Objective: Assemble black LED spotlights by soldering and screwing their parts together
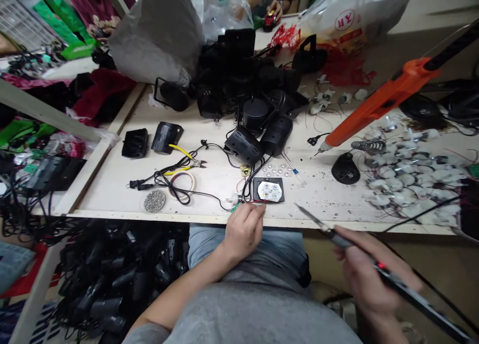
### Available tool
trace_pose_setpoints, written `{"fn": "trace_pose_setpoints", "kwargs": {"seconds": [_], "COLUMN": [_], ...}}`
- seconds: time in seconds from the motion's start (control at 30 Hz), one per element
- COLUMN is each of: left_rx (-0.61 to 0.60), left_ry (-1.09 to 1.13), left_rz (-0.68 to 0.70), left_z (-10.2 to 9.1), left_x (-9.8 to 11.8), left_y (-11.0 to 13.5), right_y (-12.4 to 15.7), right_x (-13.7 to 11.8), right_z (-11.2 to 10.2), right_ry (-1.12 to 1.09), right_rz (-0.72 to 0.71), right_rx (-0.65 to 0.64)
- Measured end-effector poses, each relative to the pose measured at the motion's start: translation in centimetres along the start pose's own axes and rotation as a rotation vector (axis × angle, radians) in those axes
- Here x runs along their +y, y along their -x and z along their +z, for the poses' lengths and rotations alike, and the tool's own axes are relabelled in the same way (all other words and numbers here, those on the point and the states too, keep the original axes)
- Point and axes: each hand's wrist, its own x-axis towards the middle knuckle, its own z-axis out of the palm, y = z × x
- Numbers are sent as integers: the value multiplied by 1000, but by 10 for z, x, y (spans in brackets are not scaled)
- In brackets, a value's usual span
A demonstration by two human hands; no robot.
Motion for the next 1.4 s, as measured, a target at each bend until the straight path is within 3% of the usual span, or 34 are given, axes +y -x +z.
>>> {"fn": "trace_pose_setpoints", "kwargs": {"seconds": [0.07,0.2,0.3,0.43,0.83,1.4], "left_rx": [26,62,41,-5,-84,-90], "left_ry": [23,30,-26,-56,-62,-20], "left_rz": [-25,-86,-97,-64,-10,-6], "left_z": [-2,-7,-7,-4,-2,0], "left_x": [2,3,0,-4,-5,-8], "left_y": [-2,-7,-10,-14,-21,-21], "right_y": [10,7,1,-2,-5,-6], "right_x": [0,-1,0,2,3,4], "right_z": [8,21,24,25,30,30], "right_ry": [-31,-72,-53,-31,2,12], "right_rz": [-31,-92,-202,-213,-206,-217], "right_rx": [-77,-112,-181,-241,-249,-283]}}
